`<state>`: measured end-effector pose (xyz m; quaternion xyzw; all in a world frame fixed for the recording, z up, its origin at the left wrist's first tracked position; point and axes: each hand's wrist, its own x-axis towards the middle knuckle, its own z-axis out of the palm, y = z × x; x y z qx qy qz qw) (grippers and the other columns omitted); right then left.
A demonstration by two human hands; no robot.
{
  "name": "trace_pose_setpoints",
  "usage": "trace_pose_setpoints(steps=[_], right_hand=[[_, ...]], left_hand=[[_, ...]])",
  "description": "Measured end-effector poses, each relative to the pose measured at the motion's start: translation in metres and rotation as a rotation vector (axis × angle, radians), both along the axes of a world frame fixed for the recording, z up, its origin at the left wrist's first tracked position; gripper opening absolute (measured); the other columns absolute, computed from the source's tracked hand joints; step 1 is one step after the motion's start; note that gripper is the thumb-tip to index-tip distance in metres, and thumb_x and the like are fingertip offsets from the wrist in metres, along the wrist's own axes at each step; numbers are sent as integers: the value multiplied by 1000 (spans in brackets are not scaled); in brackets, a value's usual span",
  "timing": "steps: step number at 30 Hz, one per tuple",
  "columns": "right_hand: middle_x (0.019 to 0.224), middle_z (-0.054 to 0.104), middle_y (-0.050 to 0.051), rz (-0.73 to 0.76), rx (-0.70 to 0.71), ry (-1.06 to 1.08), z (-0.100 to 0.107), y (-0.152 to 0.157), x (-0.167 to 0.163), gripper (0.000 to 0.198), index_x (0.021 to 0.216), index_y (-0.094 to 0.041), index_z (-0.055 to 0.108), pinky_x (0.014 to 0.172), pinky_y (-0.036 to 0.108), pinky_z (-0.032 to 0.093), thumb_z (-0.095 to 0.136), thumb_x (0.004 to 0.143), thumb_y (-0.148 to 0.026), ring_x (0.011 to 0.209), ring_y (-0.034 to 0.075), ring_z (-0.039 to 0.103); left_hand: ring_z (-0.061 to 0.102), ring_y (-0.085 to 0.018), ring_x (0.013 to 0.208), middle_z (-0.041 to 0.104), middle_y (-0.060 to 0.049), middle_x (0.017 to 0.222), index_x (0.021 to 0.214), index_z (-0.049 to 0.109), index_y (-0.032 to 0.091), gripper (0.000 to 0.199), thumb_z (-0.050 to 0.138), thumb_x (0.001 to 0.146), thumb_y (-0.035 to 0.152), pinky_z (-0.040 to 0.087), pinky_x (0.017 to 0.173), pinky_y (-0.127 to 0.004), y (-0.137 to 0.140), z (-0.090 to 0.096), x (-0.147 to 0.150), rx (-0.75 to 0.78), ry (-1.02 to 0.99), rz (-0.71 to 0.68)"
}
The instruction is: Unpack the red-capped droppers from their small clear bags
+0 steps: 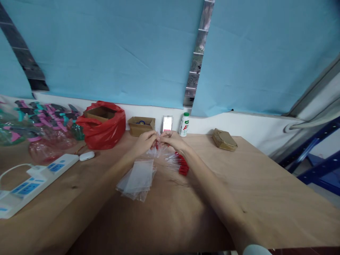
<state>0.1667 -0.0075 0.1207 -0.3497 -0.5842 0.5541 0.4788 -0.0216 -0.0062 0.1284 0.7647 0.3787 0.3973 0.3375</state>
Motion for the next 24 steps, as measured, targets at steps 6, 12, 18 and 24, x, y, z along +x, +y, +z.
trace_pose_setpoints(steps=[6, 12, 18, 24], right_hand=[[72, 75, 1, 87, -16, 17, 1, -3, 2, 46, 79, -17, 67, 61, 21, 56, 100, 58, -42, 63, 11, 69], [74, 76, 3, 119, -5, -3, 1, -2, 3, 45, 81, -17, 68, 67, 24, 56, 98, 61, -44, 66, 12, 69], [73, 73, 0, 184, 8, 43, 2, -4, 3, 38, 84, -18, 68, 69, 24, 54, 93, 71, -45, 67, 12, 67], [70, 67, -2, 214, 36, 129, 7, -7, -2, 29, 78, -18, 66, 65, 24, 50, 86, 77, -38, 62, 12, 63]], left_hand=[[50, -11, 47, 50, 4, 54, 73, 51, 21, 31, 51, 97, 40, 35, 45, -24, 3, -2, 1, -153, -79, -72], [53, -11, 46, 52, 4, 55, 75, 52, 21, 31, 51, 99, 41, 37, 44, -23, -1, 3, -2, -151, -55, -114], [50, -10, 47, 54, 4, 54, 76, 54, 20, 27, 51, 99, 34, 38, 49, -21, -1, 3, -2, -50, -73, -141], [49, -9, 47, 54, 4, 57, 78, 54, 20, 33, 54, 101, 43, 37, 49, -22, -3, 0, 3, -13, -221, -165]])
